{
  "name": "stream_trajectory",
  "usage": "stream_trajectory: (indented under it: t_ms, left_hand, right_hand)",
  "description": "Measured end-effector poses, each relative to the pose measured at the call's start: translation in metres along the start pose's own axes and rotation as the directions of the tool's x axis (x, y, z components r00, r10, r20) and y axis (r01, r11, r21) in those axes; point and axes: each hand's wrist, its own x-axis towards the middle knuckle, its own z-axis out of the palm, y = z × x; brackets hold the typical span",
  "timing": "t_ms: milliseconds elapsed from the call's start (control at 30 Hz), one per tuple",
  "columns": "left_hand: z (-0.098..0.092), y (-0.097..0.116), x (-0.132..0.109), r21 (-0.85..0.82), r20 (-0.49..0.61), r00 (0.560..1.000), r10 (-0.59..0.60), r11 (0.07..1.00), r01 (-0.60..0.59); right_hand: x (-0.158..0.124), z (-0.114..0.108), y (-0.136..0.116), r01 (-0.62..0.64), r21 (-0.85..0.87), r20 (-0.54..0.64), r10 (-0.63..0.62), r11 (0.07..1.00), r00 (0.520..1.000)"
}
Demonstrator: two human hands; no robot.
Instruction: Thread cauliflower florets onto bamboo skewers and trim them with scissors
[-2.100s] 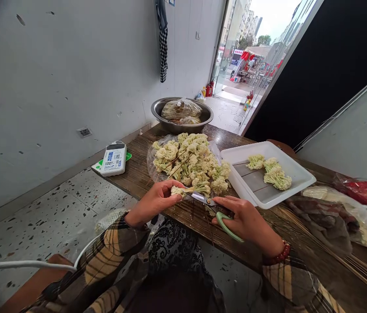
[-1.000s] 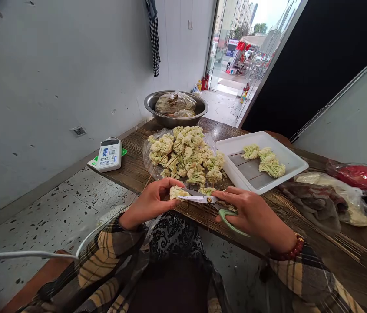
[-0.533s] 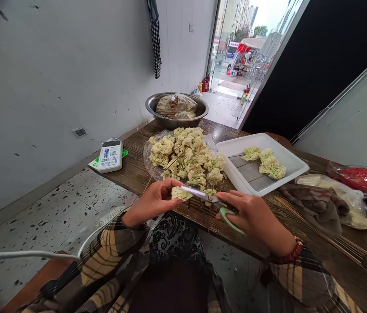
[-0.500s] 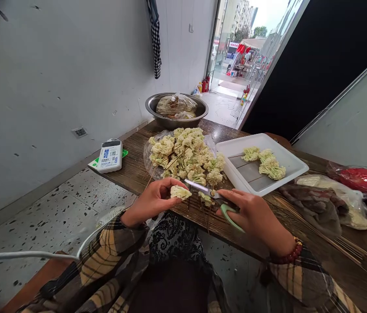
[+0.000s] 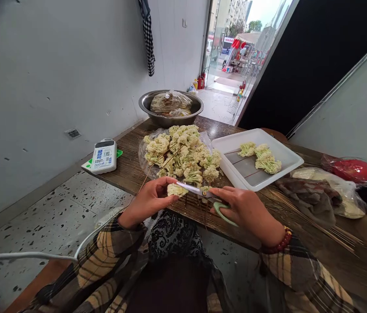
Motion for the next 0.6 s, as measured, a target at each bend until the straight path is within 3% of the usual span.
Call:
stream_trajectory:
  t_ms: [100, 200, 333, 500, 600]
  left_hand:
    - [0.000, -0.001, 0.001, -0.029, -0.070, 0.997, 0.018, 0.999, -0.020]
    - [0.001, -0.008, 0.001, 0.067, -0.105, 0.994, 0.038, 0.997, -0.031]
    - [0.014, -0.018, 0.001, 0.227, -0.112, 0.989, 0.095, 0.972, -0.067]
    - [0.041, -0.027, -0.004, 0.411, -0.027, 0.953, 0.303, 0.872, -0.265]
    - [0.054, -0.037, -0.004, 0.502, 0.039, 0.919, 0.393, 0.787, -0.358]
  right_hand:
    - [-0.005, 0.007, 0.010, -0.164, 0.118, -0.203, 0.186, 0.979, 0.961]
    - [-0.017, 0.017, 0.022, -0.315, 0.319, -0.329, 0.416, 0.894, 0.848]
    - [-0.037, 0.038, 0.030, -0.386, 0.446, -0.298, 0.540, 0.808, 0.787]
    - [-0.050, 0.066, 0.028, -0.474, 0.466, -0.281, 0.634, 0.747, 0.721]
    - [-0.053, 0.081, 0.027, -0.474, 0.464, -0.307, 0.637, 0.749, 0.707]
